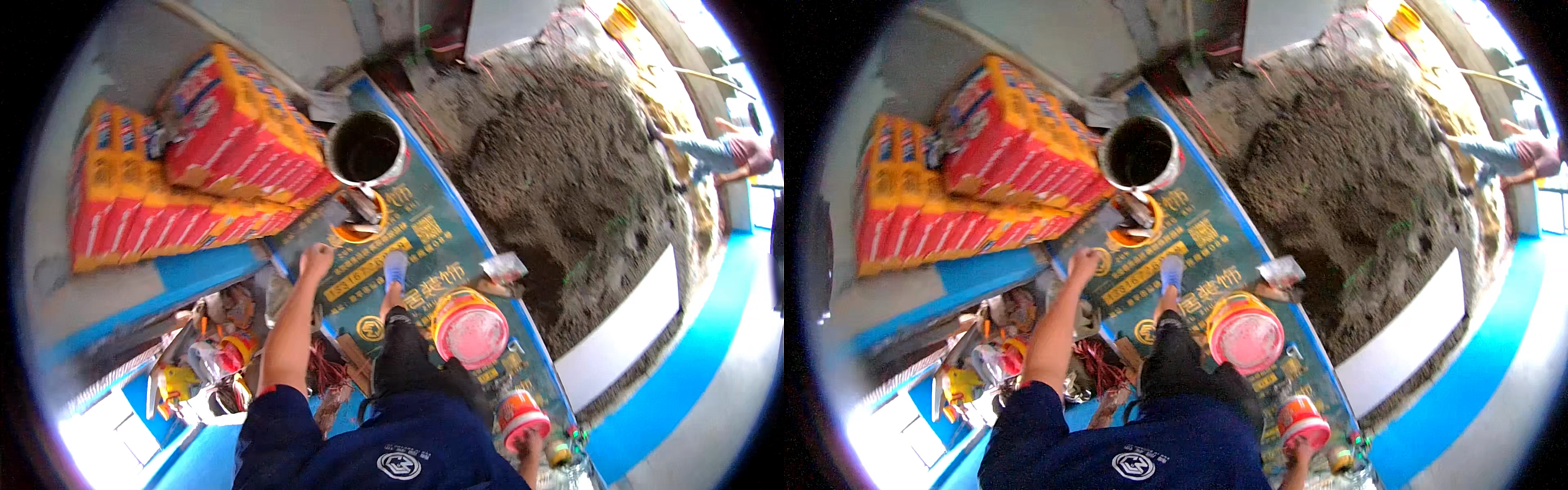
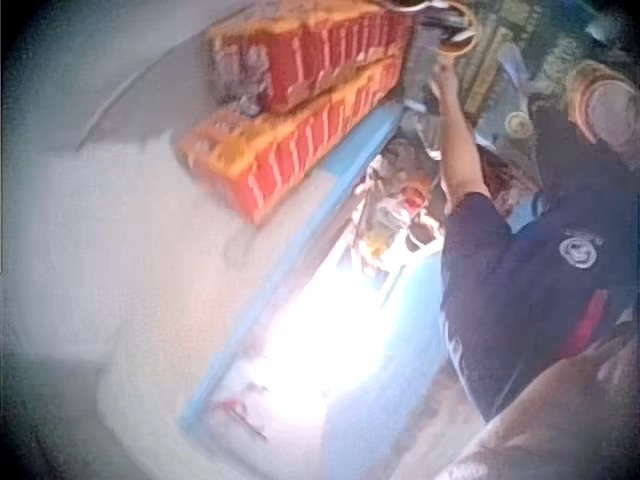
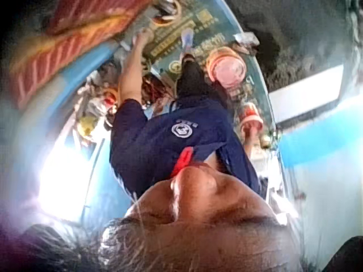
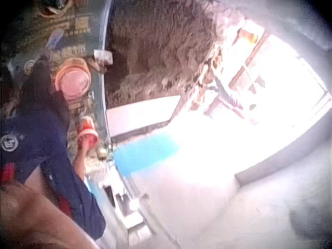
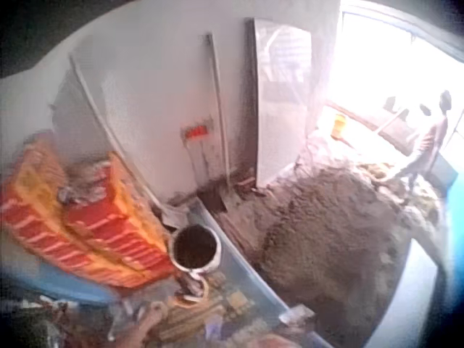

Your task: The person spreads adhesive onto the back of a large floor tile using a trowel and then positions the tile onto a sand-covered floor surface.

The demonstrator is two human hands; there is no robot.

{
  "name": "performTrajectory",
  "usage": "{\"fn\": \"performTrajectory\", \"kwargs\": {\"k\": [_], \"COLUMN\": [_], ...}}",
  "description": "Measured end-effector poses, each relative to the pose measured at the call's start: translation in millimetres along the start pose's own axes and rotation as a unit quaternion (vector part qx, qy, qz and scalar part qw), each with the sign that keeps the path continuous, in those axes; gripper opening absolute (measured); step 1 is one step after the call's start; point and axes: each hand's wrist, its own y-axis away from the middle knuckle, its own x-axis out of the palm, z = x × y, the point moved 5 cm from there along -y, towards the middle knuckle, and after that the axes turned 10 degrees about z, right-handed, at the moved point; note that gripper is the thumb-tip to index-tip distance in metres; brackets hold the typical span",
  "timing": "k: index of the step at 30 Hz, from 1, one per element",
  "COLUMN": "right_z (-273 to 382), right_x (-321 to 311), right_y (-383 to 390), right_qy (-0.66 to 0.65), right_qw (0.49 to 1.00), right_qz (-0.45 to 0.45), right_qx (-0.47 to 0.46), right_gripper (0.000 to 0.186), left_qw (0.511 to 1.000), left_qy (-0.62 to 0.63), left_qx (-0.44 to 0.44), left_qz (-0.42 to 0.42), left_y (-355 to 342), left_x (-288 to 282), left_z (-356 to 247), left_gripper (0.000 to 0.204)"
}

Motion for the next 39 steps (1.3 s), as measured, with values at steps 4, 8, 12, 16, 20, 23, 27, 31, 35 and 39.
{"fn": "performTrajectory", "kwargs": {"k": [4, 8, 12, 16, 20, 23, 27, 31, 35, 39], "right_z": [38.3, 86.3, 92.3, 35.6, -38.5, -63.2, -120.8, -142.8, -116.4, -97.1], "right_x": [171.6, 205.8, 235.9, 250.6, 255.2, 283.9, 303.9, 303.7, 335.4, 323.9], "right_y": [139.9, 209.5, 254.3, 285.5, 309.8, 310.2, 298.0, 269.0, 213.6, 205.7], "right_qy": [0.023, 0.077, 0.059, 0.025, -0.009, -0.043, -0.106, -0.101, -0.191, -0.311], "right_qw": [0.991, 0.997, 0.997, 0.994, 0.988, 0.988, 0.984, 0.986, 0.981, 0.935], "right_qz": [0.118, 0.012, -0.038, -0.074, -0.064, -0.041, -0.001, 0.021, 0.041, 0.077], "right_qx": [0.052, 0.022, 0.016, 0.074, 0.141, 0.145, 0.145, 0.127, -0.011, -0.15], "right_gripper": [0.032, 0.036, 0.041, 0.038, 0.036, 0.036, 0.035, 0.034, 0.034, 0.025], "left_qw": [0.988, 0.985, 0.94, 0.888, 0.85, 0.841, 0.835, 0.819, 0.826, 0.852], "left_qy": [-0.151, -0.16, -0.336, -0.446, -0.487, -0.52, -0.51, -0.53, -0.528, -0.467], "left_qx": [0.014, -0.02, 0.0, 0.017, 0.023, 0.027, 0.102, 0.034, 0.161, 0.206], "left_qz": [0.002, 0.063, 0.067, 0.113, 0.197, 0.149, 0.179, 0.217, 0.115, 0.12], "left_y": [-144.2, -196.9, -233.6, -265.0, -233.2, -247.0, -235.3, -148.9, -106.2, 71.3], "left_x": [-38.9, 13.3, 36.6, 29.0, 48.3, -6.9, -45.5, -68.1, -162.7, -113.8], "left_z": [61.0, -22.8, -64.7, -65.1, -73.4, -38.8, -73.4, -116.1, -106.5, -156.7], "left_gripper": [0.036, 0.047, 0.059, 0.056, 0.068, 0.064, 0.06, 0.064, 0.06, 0.055]}}
